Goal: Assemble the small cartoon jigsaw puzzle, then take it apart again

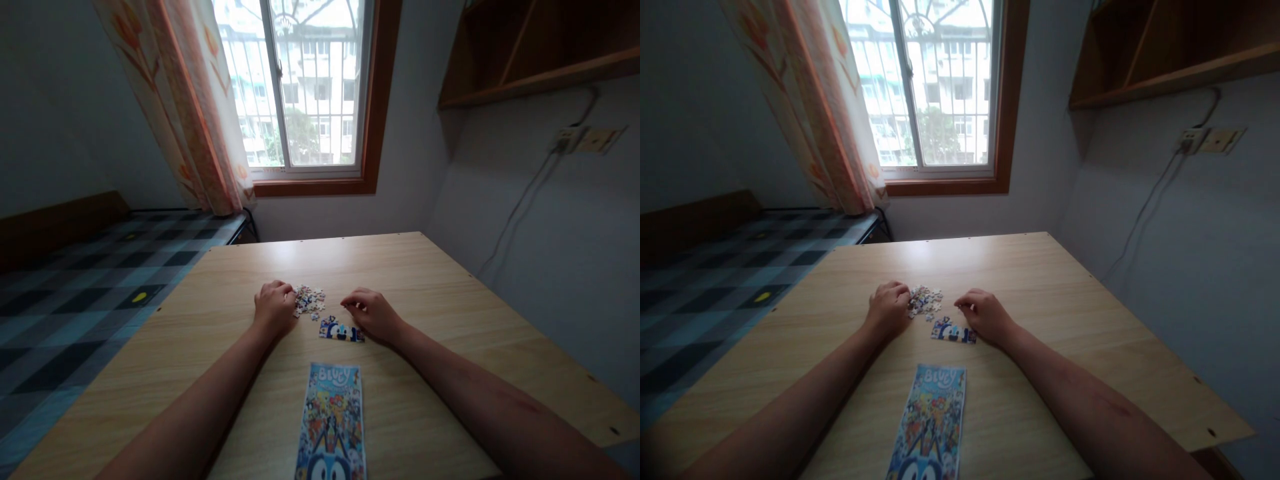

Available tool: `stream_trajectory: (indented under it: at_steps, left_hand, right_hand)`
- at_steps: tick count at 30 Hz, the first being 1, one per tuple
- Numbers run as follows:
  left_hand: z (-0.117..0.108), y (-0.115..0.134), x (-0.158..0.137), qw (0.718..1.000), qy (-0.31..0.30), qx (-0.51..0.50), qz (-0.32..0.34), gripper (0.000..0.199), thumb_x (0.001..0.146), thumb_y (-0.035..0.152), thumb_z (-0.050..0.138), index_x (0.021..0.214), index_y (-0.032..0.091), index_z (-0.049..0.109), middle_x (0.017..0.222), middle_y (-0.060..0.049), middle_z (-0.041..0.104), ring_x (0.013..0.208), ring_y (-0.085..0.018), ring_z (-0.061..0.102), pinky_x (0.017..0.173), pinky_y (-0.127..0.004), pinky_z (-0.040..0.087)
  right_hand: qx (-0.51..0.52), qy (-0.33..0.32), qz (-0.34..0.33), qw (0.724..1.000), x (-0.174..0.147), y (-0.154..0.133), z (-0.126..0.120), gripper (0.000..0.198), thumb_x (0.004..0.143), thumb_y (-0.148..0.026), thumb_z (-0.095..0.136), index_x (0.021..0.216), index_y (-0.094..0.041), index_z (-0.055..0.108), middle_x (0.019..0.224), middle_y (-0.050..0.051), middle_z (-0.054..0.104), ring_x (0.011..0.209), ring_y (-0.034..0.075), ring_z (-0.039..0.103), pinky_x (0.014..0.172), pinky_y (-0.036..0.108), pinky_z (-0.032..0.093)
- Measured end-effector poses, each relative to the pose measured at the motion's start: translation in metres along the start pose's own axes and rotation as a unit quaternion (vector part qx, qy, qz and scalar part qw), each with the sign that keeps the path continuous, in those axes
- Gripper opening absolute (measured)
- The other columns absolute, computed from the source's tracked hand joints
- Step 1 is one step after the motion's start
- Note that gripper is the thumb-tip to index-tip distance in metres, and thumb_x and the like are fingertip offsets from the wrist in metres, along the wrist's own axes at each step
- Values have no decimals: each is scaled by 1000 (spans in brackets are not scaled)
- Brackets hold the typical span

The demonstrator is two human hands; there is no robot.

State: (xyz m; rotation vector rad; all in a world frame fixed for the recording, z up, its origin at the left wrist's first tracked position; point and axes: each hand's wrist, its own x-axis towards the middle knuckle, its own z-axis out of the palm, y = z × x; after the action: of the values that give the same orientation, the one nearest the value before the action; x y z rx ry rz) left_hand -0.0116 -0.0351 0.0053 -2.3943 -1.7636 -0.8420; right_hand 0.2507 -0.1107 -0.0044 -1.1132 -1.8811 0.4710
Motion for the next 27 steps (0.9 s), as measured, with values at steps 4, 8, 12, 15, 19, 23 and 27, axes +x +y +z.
stream_trajectory:
  at_steps: [4,8,12,15,19,23,27]
  left_hand:
    - [0,-4,3,998,53,-5,-36,25,89,24,46,75,22,67,90,-9,69,85,-27,57,74,-38,41]
    - [-8,4,1,995,87,-42,-14,24,92,23,45,78,21,64,90,-9,68,89,-27,57,79,-40,42]
    - [-15,28,-12,980,88,-69,164,15,92,26,55,86,21,68,98,-7,68,97,-26,57,90,-42,42]
    - [-17,48,-25,959,74,-60,266,17,91,35,66,102,24,71,105,-7,68,101,-27,57,92,-43,41]
    - [-17,64,-35,947,60,-38,314,24,89,42,70,107,27,71,110,-7,68,102,-27,56,94,-45,42]
    - [-18,67,-37,944,75,-37,319,13,93,36,66,99,27,72,108,-6,69,102,-26,57,94,-44,42]
    - [-15,59,-31,953,78,-46,289,12,92,32,67,101,27,73,106,-6,70,101,-26,57,92,-44,43]
  right_hand:
    - [-10,0,5,1000,-1,0,1,17,89,-16,61,95,-19,77,88,5,73,75,14,63,73,26,51]
    - [-11,14,30,999,-1,2,2,17,87,-19,63,97,-19,77,88,4,75,77,15,65,78,28,51]
    - [21,34,69,997,-1,0,5,22,86,-24,67,106,-21,75,85,3,75,72,13,63,74,27,49]
    - [83,43,103,990,-1,-3,10,33,84,-30,71,115,-21,72,85,2,75,64,11,58,65,24,45]
    - [206,25,139,968,-2,-8,17,46,80,-36,75,121,-18,67,82,3,73,58,10,51,56,22,39]
    - [271,7,150,951,-3,-12,21,51,78,-39,77,123,-17,65,83,4,74,60,10,54,56,22,40]
    - [199,33,134,970,-2,-13,16,48,83,-38,72,126,-19,65,90,5,74,71,13,60,61,23,43]
